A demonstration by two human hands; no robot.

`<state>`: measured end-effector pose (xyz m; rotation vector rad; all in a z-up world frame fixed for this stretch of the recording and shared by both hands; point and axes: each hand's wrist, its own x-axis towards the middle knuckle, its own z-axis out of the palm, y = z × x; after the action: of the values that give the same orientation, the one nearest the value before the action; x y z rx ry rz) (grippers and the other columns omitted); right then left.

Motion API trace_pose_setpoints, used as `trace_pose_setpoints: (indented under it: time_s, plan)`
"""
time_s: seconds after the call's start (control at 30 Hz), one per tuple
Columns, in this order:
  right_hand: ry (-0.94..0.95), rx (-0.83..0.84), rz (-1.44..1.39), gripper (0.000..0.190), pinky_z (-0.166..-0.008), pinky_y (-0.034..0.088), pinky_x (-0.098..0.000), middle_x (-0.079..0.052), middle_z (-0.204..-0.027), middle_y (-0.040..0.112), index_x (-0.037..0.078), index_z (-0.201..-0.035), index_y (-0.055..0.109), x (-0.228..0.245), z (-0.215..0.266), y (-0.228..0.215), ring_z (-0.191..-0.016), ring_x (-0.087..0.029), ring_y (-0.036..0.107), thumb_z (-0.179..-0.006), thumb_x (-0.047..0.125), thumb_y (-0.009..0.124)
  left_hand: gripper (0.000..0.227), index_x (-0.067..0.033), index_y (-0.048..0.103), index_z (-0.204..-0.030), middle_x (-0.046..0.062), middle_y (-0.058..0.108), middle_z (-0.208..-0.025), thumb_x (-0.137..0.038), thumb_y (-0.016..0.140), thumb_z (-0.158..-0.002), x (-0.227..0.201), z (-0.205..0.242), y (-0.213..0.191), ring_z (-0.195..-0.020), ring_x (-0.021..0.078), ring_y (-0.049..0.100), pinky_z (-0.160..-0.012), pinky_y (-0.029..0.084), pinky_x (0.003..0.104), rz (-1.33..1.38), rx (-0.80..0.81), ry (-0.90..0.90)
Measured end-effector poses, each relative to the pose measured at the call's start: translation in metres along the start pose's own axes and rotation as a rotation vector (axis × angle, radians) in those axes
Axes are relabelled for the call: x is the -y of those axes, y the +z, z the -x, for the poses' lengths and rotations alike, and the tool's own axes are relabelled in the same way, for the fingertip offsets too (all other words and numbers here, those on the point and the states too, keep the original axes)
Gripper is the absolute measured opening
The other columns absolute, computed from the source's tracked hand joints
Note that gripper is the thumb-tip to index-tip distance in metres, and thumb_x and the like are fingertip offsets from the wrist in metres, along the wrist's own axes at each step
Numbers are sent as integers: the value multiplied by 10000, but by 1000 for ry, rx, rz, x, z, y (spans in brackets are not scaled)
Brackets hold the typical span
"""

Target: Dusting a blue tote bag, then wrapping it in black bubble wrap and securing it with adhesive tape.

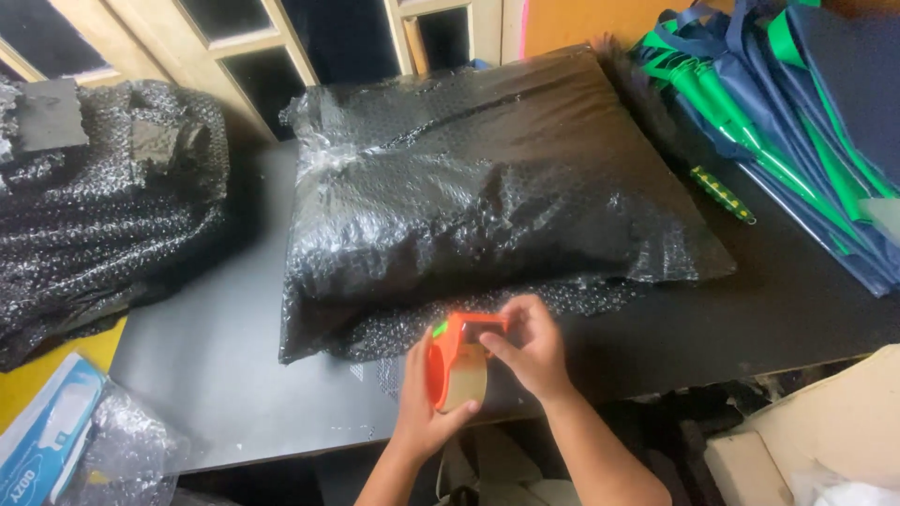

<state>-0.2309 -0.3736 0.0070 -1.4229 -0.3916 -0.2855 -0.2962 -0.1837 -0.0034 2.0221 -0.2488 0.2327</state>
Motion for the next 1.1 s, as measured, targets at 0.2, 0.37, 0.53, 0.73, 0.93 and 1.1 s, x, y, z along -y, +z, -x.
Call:
trace_pose_setpoints:
  time_s: [0.2,0.37,0.53,0.73,0.93,1.1]
  plan:
    - [8,12,-40,386,-766,560,-251,-32,-923,611,127,-1046,537,-1,1,2,-821,-148,643,-814,134,845,1137,-119,251,-1588,148,464,-1458,-761,657,-742,2,-1,1,-1314,287,486,-1058,449,509,-4,21,-59]
    - [-222,-9,349,290,-804,555,-257,-37,-981,598,137,-1074,648,6,2,-1,-865,-148,614,-845,182,819,1128,-147,234,-1597,144,458,-1455,-748,667,-747,3,-1,2,-1305,288,490,-1050,451,511,15,27,-63]
    - [-330,-53,484,194,-792,617,-247,-72,-1014,587,100,-940,735,11,4,0,-846,-158,648,-790,151,847,1140,-140,217,-1606,150,446,-1471,-743,675,-753,6,0,4,-1319,293,483,-1070,433,519,11,16,-30]
    - [-564,-104,608,183,-784,585,-280,-82,-908,707,31,-842,683,10,8,11,-865,-197,659,-779,62,852,1192,-139,188,-1614,178,334,-1556,-768,671,-725,6,2,5,-1418,343,402,-1125,382,566,-12,21,-74]
    - [-645,-131,738,160,-862,598,-290,-67,-940,718,34,-903,709,-2,13,11,-903,-188,684,-809,63,836,1089,-63,199,-1600,222,302,-1597,-655,681,-823,4,4,4,-1471,382,356,-1162,340,599,-42,12,56]
    - [-666,-131,760,163,-860,612,-315,-80,-940,734,28,-919,727,6,13,13,-893,-210,704,-802,17,840,910,-100,277,-1560,223,206,-1659,-543,693,-882,9,6,6,-1550,414,241,-1220,265,605,0,-93,237]
